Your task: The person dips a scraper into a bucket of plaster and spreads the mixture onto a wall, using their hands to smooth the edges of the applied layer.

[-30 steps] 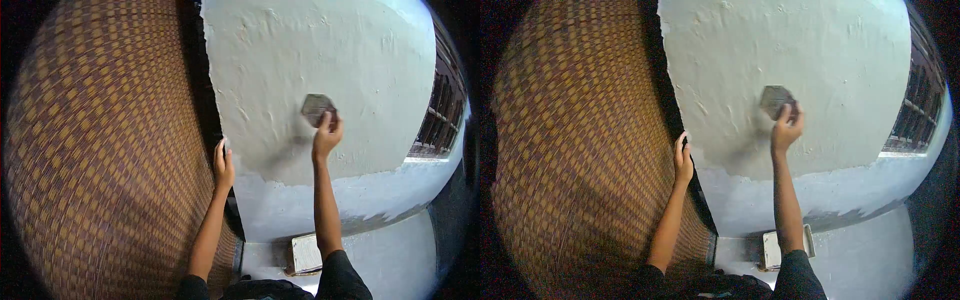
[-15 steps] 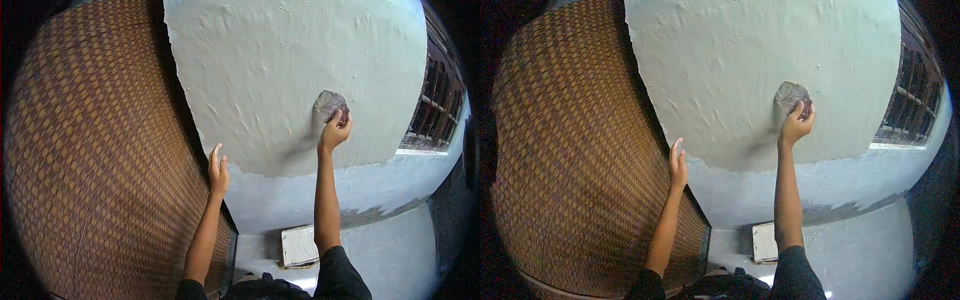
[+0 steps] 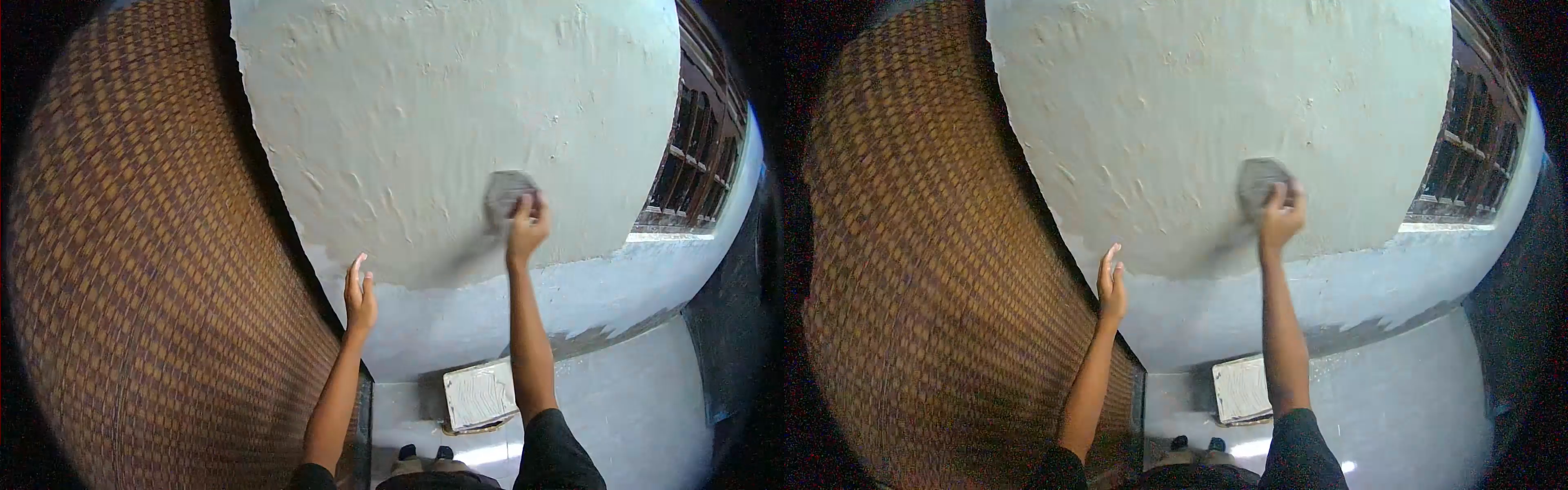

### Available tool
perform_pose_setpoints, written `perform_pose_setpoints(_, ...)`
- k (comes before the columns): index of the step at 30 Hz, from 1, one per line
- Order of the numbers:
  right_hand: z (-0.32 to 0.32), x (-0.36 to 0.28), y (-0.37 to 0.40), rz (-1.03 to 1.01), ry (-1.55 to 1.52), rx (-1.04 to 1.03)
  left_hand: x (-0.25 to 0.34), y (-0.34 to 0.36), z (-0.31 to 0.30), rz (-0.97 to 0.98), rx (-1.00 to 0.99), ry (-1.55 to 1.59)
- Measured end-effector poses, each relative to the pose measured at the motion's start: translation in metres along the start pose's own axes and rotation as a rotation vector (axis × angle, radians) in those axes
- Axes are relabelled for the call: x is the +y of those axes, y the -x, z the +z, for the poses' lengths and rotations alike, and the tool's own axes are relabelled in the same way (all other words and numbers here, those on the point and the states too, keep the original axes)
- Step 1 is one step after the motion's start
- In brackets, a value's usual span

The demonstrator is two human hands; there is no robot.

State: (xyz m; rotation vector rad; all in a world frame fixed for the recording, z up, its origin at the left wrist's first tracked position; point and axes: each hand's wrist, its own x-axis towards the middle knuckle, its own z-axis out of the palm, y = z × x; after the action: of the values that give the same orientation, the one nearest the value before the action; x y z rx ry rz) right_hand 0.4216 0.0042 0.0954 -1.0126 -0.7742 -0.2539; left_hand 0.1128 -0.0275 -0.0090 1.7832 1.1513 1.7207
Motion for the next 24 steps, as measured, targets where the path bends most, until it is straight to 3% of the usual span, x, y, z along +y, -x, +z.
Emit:
perform_pose_setpoints(2, -0.031, 0.02, -0.02, 0.109, 0.02, 0.061, 0.009, 0.01, 0.008, -0.018, -0.024, -0.017)
perform_pose_setpoints(4, -0.053, 0.034, -0.031, 0.227, -0.31, 0.153, 0.016, 0.013, 0.021, -0.024, -0.044, -0.029)
perform_pose_setpoints(5, -0.063, 0.042, -0.032, 0.229, -0.303, 0.149, 0.019, 0.017, 0.03, -0.018, -0.058, -0.031)
perform_pose_setpoints(7, -0.087, 0.059, -0.024, 0.397, -0.332, 0.037, 0.023, 0.03, 0.051, -0.03, -0.078, -0.036)
perform_pose_setpoints(16, -0.213, 0.173, 0.04, 0.744, -0.214, -0.475, 0.041, 0.116, 0.168, -0.148, -0.125, -0.044)
perform_pose_setpoints(24, -0.331, 0.254, 0.101, 0.958, 0.001, -0.802, -0.005, 0.244, 0.238, -0.44, -0.19, -0.079)
